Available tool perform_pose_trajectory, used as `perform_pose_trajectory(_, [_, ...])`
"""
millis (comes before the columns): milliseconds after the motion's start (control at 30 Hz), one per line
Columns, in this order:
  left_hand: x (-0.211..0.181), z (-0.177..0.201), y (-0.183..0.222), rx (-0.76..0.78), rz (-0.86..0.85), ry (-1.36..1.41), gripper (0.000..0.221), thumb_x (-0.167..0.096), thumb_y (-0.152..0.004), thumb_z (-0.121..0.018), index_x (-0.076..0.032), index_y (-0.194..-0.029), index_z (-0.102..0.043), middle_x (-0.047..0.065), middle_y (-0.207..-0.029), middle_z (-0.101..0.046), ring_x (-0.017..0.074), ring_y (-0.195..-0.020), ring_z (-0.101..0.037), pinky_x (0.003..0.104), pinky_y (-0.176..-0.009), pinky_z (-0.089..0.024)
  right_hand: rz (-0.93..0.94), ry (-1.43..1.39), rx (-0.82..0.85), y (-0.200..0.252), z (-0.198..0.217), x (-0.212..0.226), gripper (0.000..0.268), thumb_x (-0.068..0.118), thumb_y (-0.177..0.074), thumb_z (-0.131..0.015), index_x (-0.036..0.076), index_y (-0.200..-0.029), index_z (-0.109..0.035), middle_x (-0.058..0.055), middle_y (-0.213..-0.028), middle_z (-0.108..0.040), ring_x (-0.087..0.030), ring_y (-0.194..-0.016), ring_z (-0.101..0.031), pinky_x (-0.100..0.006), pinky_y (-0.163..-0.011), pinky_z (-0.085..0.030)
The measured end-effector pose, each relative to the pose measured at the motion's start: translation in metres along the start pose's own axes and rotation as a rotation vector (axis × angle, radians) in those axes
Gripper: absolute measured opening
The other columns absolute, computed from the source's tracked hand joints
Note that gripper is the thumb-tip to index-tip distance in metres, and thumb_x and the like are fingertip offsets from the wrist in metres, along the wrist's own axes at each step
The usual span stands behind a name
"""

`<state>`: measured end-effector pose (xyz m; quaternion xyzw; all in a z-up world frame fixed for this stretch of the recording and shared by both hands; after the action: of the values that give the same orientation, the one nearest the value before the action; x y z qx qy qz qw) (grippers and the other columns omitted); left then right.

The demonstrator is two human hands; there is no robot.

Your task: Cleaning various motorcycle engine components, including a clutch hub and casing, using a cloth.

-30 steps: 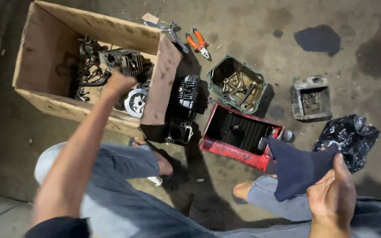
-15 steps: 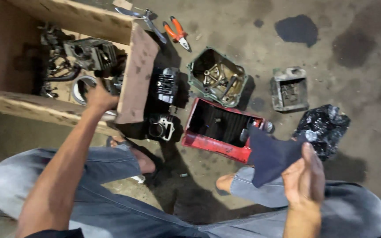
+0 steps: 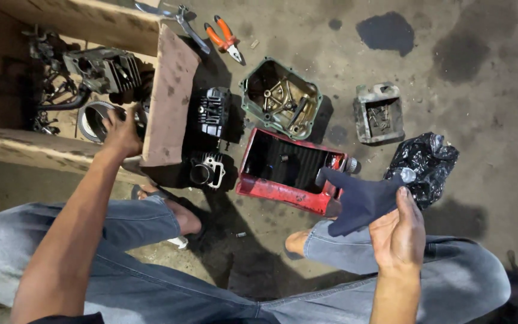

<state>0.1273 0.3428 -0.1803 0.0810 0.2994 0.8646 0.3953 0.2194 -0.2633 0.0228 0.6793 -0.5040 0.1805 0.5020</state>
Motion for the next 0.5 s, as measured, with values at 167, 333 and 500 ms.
perform_pose_trajectory(167, [0.002,-0.005,-0.012,0.002,-0.046,0.075,0.102,0.0,-0.073,-0.071,-0.029,-0.16,-0.026,0.035,-0.154,-0.016,0.0648,-0.137,-0.025,0.073,-0.109,-0.036,0.027,-0.003,-0.036,0.004,0.014,0.004,0.022,0.018,-0.103,-0.063,0.002,-0.118,-0.062,-0.007,-0.113,-0.068,-0.015,-0.101,-0.067,-0.03,-0.098,-0.054])
perform_pose_trajectory(333, [-0.03,0.047,0.009,-0.045,0.11,0.11,0.098,0.001,-0.077,-0.073,-0.002,-0.161,-0.022,0.033,-0.156,-0.009,0.0571,-0.14,-0.016,0.066,-0.114,-0.029,0.068,-0.044,-0.042,0.015,0.016,0.019,0.018,-0.001,-0.099,-0.057,-0.003,-0.116,-0.064,-0.009,-0.114,-0.07,-0.015,-0.102,-0.068,-0.028,-0.101,-0.054])
perform_pose_trajectory(500, [-0.169,0.135,0.074,-0.855,-0.382,-0.072,0.041,0.013,-0.072,-0.055,0.012,-0.112,-0.062,0.035,-0.128,-0.053,0.0461,-0.11,-0.056,0.049,-0.084,-0.059,0.103,-0.107,-0.142,0.023,0.022,0.025,0.024,-0.001,-0.101,-0.055,-0.001,-0.124,-0.062,-0.009,-0.119,-0.071,-0.015,-0.103,-0.071,-0.026,-0.1,-0.058])
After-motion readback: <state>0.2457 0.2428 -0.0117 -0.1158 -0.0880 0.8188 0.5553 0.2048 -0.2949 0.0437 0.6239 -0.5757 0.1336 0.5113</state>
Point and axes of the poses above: each hand's wrist, its own y-axis away from the middle knuckle, its own z-axis out of the back of the hand, x = y × z, the point moved 10 cm from there along -y, towards the middle knuckle
